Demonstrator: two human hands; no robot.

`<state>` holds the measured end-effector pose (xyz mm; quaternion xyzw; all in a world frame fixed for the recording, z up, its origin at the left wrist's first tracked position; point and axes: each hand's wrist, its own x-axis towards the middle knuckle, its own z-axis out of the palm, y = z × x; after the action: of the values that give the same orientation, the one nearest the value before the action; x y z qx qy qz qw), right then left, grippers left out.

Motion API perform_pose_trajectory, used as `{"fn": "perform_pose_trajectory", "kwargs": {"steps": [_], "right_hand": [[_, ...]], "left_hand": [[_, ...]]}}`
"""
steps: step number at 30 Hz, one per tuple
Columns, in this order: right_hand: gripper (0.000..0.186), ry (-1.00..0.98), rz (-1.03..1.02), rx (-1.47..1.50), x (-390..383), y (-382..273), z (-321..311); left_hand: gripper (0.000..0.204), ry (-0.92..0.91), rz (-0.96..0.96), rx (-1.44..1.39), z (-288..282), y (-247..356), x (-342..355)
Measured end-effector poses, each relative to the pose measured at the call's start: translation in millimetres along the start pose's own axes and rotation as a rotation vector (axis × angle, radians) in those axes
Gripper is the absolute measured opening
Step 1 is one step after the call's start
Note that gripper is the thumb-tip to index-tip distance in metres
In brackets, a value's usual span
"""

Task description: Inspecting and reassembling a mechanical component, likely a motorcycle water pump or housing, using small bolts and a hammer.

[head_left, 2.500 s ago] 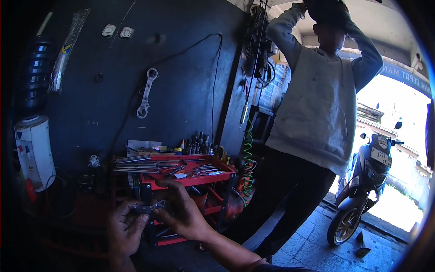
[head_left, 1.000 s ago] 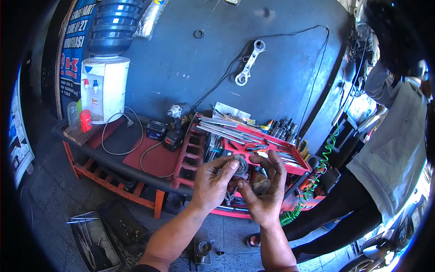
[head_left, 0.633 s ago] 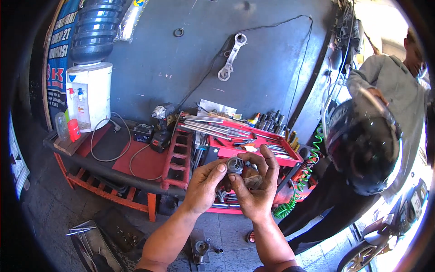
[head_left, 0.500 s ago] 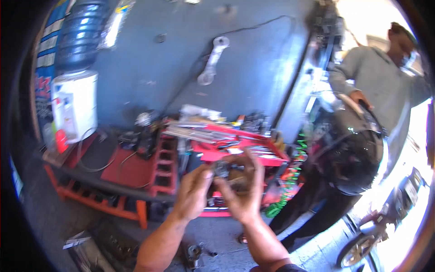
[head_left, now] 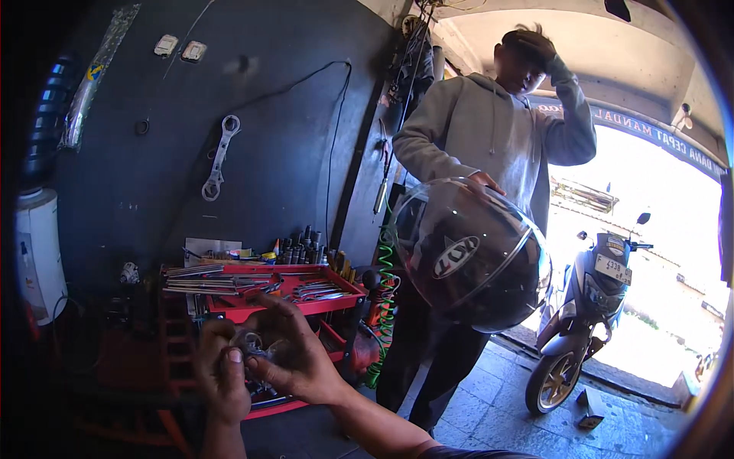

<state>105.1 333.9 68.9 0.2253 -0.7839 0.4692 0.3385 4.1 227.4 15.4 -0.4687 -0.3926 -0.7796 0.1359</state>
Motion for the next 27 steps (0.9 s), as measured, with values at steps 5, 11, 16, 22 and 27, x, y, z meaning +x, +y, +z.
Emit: {"fn": "perform_pose_trajectory", "kwargs": {"steps": [5, 11, 16, 22, 27], "right_hand": [[0.083, 0.043, -0.002, 0.053, -3, -5, 2], [0.083, 0.085, -0.083, -0.033, -8, -8, 6], [0.083, 0.108, -0.088, -0.061, -8, -16, 7], [0.083, 0.132, -0.165, -0.159, -13, -12, 6], [0.082, 0.133, -0.128, -0.166, -12, -10, 8]], "left_hand": [[0.022, 0.066, 0.140, 0.014, 6, 17, 3], [0.019, 0.048, 0.075, -0.023, 0, 26, -1], [0.019, 0.075, 0.041, -0.024, 1, 37, -2], [0.019, 0.133, -0.019, -0.102, 10, 40, -1], [0.021, 0.115, -0.150, -0.165, 3, 41, -1]]}}
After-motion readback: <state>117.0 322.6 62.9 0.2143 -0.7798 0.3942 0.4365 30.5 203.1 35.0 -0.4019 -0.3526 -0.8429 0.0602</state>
